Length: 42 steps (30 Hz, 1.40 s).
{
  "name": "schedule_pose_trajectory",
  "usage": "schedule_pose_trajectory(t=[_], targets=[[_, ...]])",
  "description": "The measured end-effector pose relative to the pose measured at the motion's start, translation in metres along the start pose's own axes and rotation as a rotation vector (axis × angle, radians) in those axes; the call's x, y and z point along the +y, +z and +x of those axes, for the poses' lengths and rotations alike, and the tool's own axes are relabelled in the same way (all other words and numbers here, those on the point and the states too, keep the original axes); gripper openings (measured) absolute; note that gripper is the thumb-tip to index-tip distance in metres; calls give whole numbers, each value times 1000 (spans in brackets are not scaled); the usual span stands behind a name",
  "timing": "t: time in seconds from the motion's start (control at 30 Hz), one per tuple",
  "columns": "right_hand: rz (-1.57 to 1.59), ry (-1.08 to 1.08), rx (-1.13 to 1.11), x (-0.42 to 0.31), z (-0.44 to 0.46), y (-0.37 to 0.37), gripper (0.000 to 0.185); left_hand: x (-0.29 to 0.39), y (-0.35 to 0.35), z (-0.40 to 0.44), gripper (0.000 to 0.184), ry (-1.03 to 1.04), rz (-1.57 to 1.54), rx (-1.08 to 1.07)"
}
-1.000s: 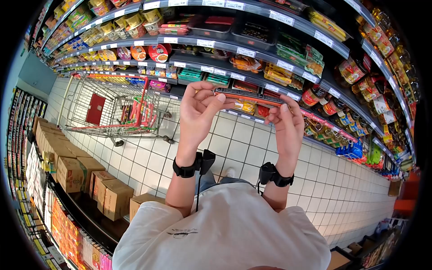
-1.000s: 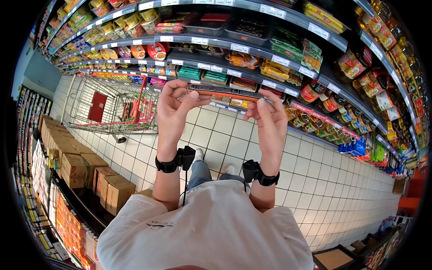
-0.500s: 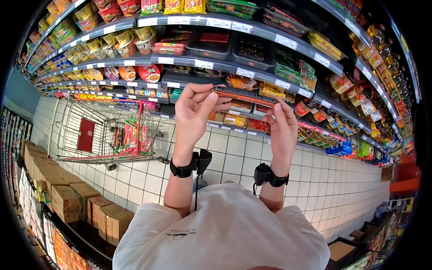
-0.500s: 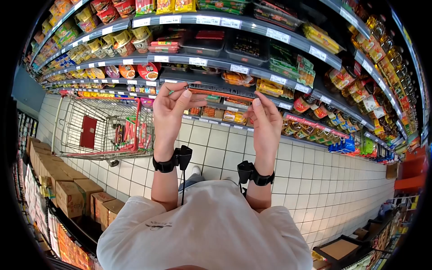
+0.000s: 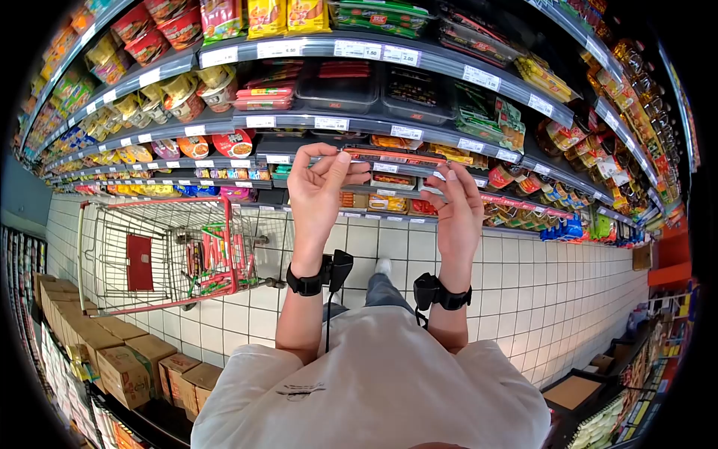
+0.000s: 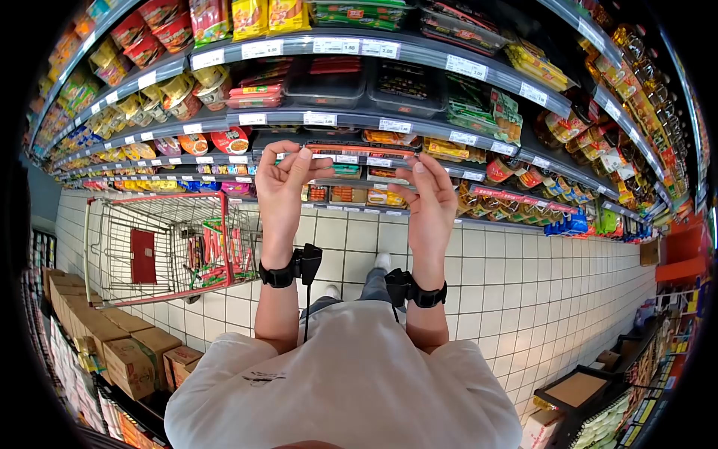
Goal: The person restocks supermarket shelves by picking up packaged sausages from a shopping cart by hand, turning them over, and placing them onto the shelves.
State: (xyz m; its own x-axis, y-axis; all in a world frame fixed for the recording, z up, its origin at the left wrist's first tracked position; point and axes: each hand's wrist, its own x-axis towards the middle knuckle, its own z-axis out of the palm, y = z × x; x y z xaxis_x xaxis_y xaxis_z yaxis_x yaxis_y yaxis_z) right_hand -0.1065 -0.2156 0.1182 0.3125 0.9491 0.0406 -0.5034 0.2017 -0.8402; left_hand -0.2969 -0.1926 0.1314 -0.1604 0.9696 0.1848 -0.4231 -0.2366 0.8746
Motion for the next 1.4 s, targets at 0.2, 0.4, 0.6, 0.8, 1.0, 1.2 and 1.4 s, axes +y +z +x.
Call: schedule_pose_trajectory(t=[0.2,0.4,0.6,0.8,1.0,1.2,1.4], targets=[[27,87,-11,7,58,-18,34,-47,31,49,17,-17,71,49],[27,180,14,14,140,-46,41,-95,82,102,25,-55,142,68],[24,282,-10,27,208,-78,47,-143,96,146,32,-255,155,44],[-35,405,-24,50,248,-102,54,-185,96,172,32,-339,140,113],[-66,445,15,59,261,-107,54,-208,89,185,36,-370,212,117],[-136,450,-38,60,263,-113,54,-227,83,185,35,-314,375,128],[-124,468,-27,61,263,-109,54,-227,82,183,38,-315,403,105]])
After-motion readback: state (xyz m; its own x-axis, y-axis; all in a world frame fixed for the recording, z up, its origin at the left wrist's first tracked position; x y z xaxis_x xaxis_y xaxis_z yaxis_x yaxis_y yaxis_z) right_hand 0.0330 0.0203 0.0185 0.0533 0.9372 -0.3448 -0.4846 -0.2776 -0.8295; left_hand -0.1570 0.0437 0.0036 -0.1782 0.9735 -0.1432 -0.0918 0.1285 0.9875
